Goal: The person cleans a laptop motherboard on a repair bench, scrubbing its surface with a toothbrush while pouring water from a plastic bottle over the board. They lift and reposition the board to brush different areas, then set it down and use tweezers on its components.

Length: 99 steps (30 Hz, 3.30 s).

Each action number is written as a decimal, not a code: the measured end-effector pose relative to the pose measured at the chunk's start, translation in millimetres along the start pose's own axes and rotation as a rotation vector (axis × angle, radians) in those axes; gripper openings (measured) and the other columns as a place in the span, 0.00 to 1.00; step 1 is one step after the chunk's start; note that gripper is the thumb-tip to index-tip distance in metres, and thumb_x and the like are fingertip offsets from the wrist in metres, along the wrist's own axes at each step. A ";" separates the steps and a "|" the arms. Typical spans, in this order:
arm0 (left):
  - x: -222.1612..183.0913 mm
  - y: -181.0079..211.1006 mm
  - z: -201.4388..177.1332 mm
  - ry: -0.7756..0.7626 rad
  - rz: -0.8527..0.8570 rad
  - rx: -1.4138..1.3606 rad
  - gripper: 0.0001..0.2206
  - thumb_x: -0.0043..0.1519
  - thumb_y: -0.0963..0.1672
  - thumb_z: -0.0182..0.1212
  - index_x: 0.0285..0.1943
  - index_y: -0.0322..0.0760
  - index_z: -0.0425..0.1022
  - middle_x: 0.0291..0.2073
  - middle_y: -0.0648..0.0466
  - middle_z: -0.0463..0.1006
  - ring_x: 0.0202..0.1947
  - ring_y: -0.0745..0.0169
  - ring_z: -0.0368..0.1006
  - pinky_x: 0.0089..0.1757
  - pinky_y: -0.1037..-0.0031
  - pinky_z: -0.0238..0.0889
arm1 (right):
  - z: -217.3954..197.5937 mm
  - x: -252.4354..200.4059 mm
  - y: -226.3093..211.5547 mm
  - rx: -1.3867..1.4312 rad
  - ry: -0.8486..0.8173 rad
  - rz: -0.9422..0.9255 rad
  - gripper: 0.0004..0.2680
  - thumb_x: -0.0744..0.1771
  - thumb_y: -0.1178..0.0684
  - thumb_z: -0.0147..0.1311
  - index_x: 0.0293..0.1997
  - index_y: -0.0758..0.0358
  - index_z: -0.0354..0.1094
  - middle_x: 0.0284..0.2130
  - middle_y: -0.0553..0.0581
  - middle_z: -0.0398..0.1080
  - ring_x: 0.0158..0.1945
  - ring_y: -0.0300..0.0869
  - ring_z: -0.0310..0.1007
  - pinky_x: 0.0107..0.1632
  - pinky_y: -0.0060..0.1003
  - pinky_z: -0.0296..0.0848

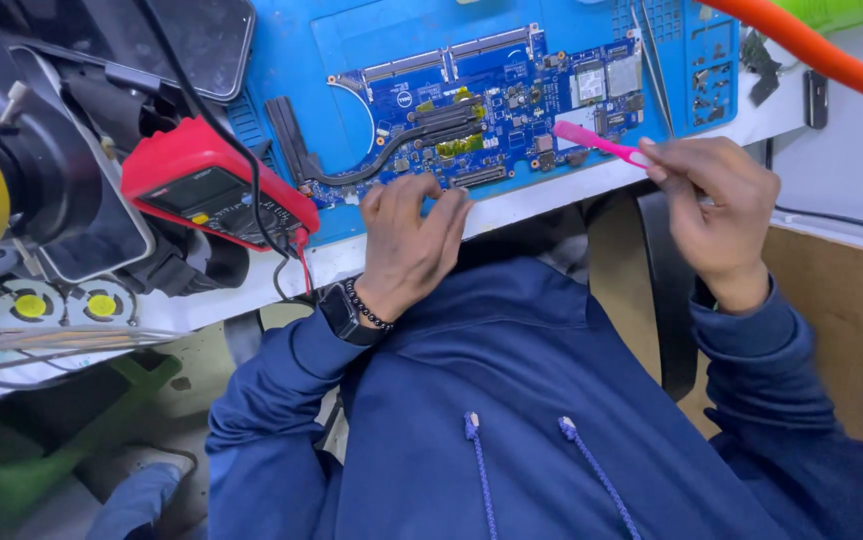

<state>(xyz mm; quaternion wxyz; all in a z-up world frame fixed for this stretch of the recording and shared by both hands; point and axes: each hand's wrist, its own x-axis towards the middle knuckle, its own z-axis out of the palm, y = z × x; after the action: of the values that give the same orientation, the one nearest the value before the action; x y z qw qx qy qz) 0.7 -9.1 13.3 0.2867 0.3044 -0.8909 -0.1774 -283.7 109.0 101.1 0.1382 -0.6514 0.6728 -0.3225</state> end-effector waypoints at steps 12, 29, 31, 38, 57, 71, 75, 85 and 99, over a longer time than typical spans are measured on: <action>0.9 0.0 1.8 -0.032 0.000 -0.127 0.03 0.69 0.41 0.64 0.43 0.39 0.75 0.40 0.50 0.70 0.40 0.49 0.71 0.44 0.62 0.51 | 7.3 6.1 30.7 -0.220 -0.121 -0.083 0.02 0.75 0.69 0.58 0.50 0.75 0.77 0.43 0.68 0.80 0.41 0.58 0.76 0.43 0.49 0.70; -3.4 31.7 -32.4 0.025 -0.030 -0.201 0.07 0.66 0.41 0.68 0.38 0.33 0.76 0.31 0.48 0.77 0.30 0.51 0.73 0.32 0.63 0.61 | -2.6 8.7 55.5 -0.211 -0.101 -0.134 0.03 0.75 0.72 0.61 0.47 0.78 0.78 0.42 0.70 0.81 0.42 0.58 0.79 0.44 0.48 0.72; -5.0 54.4 -53.9 -0.193 -0.715 -0.895 0.06 0.65 0.44 0.64 0.43 0.37 0.74 0.32 0.52 0.84 0.33 0.66 0.83 0.40 0.80 0.76 | -6.2 1.9 77.1 -0.450 0.029 -0.222 0.02 0.76 0.67 0.67 0.48 0.76 0.82 0.40 0.66 0.84 0.40 0.53 0.81 0.40 0.42 0.73; -44.2 48.4 -37.8 0.115 -1.117 -1.918 0.32 0.66 0.38 0.59 0.79 0.26 0.48 0.77 0.34 0.52 0.76 0.37 0.53 0.70 0.57 0.52 | -4.4 13.2 62.1 -0.227 -0.050 -0.179 0.03 0.74 0.74 0.63 0.49 0.79 0.80 0.43 0.71 0.82 0.44 0.59 0.80 0.46 0.48 0.73; -31.3 59.3 -53.8 0.506 -1.174 -1.900 0.32 0.64 0.33 0.54 0.79 0.23 0.48 0.76 0.35 0.54 0.76 0.39 0.53 0.70 0.61 0.54 | -15.2 -4.2 77.5 -0.356 -0.082 -0.232 0.04 0.80 0.65 0.65 0.52 0.76 0.82 0.44 0.69 0.82 0.44 0.59 0.80 0.46 0.48 0.70; -33.9 36.7 -42.3 0.537 -1.245 -1.931 0.24 0.63 0.37 0.48 0.71 0.22 0.61 0.70 0.33 0.65 0.65 0.36 0.68 0.62 0.58 0.65 | -9.7 -9.9 89.4 -0.391 -0.043 -0.235 0.04 0.78 0.68 0.68 0.48 0.75 0.81 0.45 0.68 0.83 0.45 0.58 0.80 0.47 0.47 0.73; -32.2 29.4 -32.7 0.478 -1.232 -1.803 0.15 0.70 0.42 0.54 0.64 0.33 0.65 0.60 0.36 0.74 0.56 0.43 0.77 0.57 0.63 0.71 | -15.2 -9.2 84.8 -0.410 -0.017 -0.245 0.04 0.78 0.68 0.67 0.48 0.76 0.82 0.45 0.68 0.83 0.45 0.58 0.80 0.46 0.46 0.72; -18.1 41.0 -28.9 0.309 -1.126 -1.227 0.17 0.67 0.49 0.61 0.35 0.27 0.82 0.32 0.42 0.85 0.38 0.46 0.85 0.42 0.68 0.83 | -38.7 -5.2 70.8 -0.355 -0.045 -0.170 0.05 0.79 0.66 0.60 0.49 0.78 0.79 0.45 0.69 0.83 0.44 0.59 0.80 0.47 0.49 0.73; -32.8 68.0 -38.4 0.180 -0.970 -0.858 0.24 0.65 0.48 0.63 0.15 0.40 0.63 0.15 0.64 0.59 0.29 0.68 0.71 0.30 0.73 0.63 | -33.4 30.2 59.9 -0.215 -0.049 -0.157 0.02 0.76 0.71 0.61 0.50 0.80 0.79 0.43 0.72 0.80 0.45 0.61 0.80 0.46 0.50 0.75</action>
<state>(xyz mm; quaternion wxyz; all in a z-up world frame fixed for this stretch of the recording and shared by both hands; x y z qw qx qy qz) 15.9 57.7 63.1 0.3436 0.5442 -0.4749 -0.6003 -354.5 84.9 96.5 0.0581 -0.7208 0.6467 -0.2424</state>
